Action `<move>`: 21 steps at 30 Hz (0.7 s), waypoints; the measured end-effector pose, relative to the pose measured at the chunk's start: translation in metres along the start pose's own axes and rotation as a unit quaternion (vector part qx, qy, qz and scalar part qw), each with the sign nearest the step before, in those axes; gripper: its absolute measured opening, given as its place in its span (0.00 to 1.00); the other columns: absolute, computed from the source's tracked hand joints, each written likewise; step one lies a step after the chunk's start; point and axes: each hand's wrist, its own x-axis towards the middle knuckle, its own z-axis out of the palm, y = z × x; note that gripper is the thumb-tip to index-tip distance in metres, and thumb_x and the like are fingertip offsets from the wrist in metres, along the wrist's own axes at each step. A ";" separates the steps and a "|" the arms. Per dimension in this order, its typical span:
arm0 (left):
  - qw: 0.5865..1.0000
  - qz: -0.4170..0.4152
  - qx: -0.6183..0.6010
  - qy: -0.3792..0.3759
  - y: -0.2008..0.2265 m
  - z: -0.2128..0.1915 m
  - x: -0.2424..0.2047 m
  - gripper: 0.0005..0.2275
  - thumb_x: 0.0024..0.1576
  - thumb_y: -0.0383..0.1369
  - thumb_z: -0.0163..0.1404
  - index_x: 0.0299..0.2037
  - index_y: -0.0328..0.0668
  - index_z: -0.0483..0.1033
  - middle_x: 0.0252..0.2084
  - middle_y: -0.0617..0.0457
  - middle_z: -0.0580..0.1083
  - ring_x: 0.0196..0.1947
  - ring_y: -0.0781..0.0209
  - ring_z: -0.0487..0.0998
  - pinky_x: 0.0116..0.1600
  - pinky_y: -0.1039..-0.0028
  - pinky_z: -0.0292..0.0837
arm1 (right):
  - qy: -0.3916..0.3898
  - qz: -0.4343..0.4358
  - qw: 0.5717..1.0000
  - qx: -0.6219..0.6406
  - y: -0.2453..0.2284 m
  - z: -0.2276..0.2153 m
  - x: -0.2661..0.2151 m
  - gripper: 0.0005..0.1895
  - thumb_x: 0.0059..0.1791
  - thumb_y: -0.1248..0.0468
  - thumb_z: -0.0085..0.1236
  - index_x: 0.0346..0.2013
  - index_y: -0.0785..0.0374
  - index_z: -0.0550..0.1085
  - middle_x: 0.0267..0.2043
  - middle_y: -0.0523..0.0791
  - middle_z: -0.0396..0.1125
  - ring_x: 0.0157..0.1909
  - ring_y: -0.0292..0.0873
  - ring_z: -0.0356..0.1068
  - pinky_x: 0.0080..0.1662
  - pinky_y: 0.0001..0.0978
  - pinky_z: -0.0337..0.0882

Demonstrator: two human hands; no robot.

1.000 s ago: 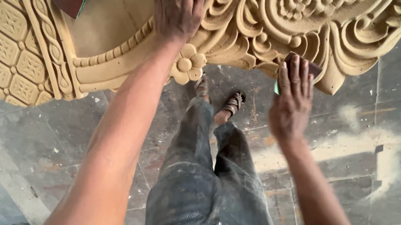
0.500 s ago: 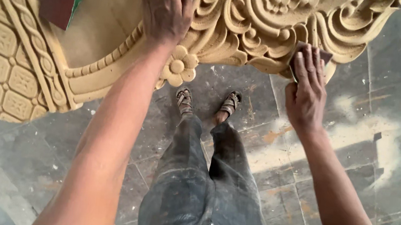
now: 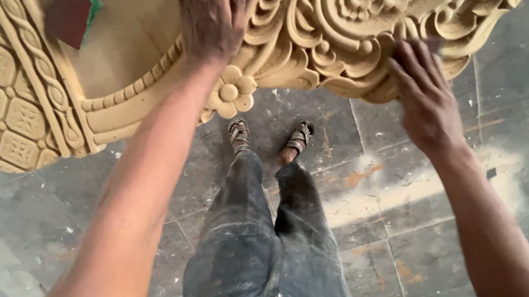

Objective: The person sands the intricate floral and geometric carvings of a wooden headboard using pieces of sandpaper and their fingers to reach the details.

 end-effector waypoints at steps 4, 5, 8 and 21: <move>1.000 0.014 -0.002 0.024 0.001 -0.002 0.000 0.20 0.73 0.44 0.42 0.70 0.43 0.64 0.70 0.34 0.63 0.72 0.31 0.60 0.73 0.40 0.53 | 0.135 0.134 0.780 0.596 -0.039 0.039 -0.006 0.20 0.63 0.71 0.36 0.70 0.57 0.66 0.82 0.45 0.42 0.84 0.45 0.33 0.82 0.42 0.35; 1.000 0.015 -0.001 0.026 0.001 -0.003 0.003 0.20 0.73 0.44 0.42 0.70 0.43 0.64 0.70 0.34 0.63 0.72 0.31 0.60 0.73 0.40 0.53 | 0.140 0.095 0.936 0.309 -0.068 0.059 0.003 0.21 0.63 0.72 0.40 0.71 0.59 0.67 0.82 0.46 0.46 0.84 0.44 0.35 0.83 0.43 0.36; 1.000 -0.002 0.011 0.006 0.006 -0.005 0.002 0.20 0.72 0.45 0.42 0.69 0.45 0.65 0.69 0.36 0.64 0.70 0.30 0.60 0.72 0.39 0.53 | 0.125 0.068 0.989 0.041 -0.099 0.073 0.009 0.24 0.60 0.74 0.45 0.71 0.62 0.70 0.80 0.49 0.51 0.83 0.46 0.39 0.81 0.46 0.38; 0.999 0.003 0.039 -0.011 0.001 -0.002 -0.006 0.19 0.74 0.44 0.41 0.70 0.44 0.64 0.67 0.32 0.66 0.67 0.30 0.66 0.72 0.42 0.56 | 0.307 0.089 0.942 0.105 -0.051 0.083 -0.031 0.29 0.63 0.80 0.46 0.76 0.51 0.65 0.83 0.40 0.49 0.86 0.44 0.42 0.81 0.44 0.46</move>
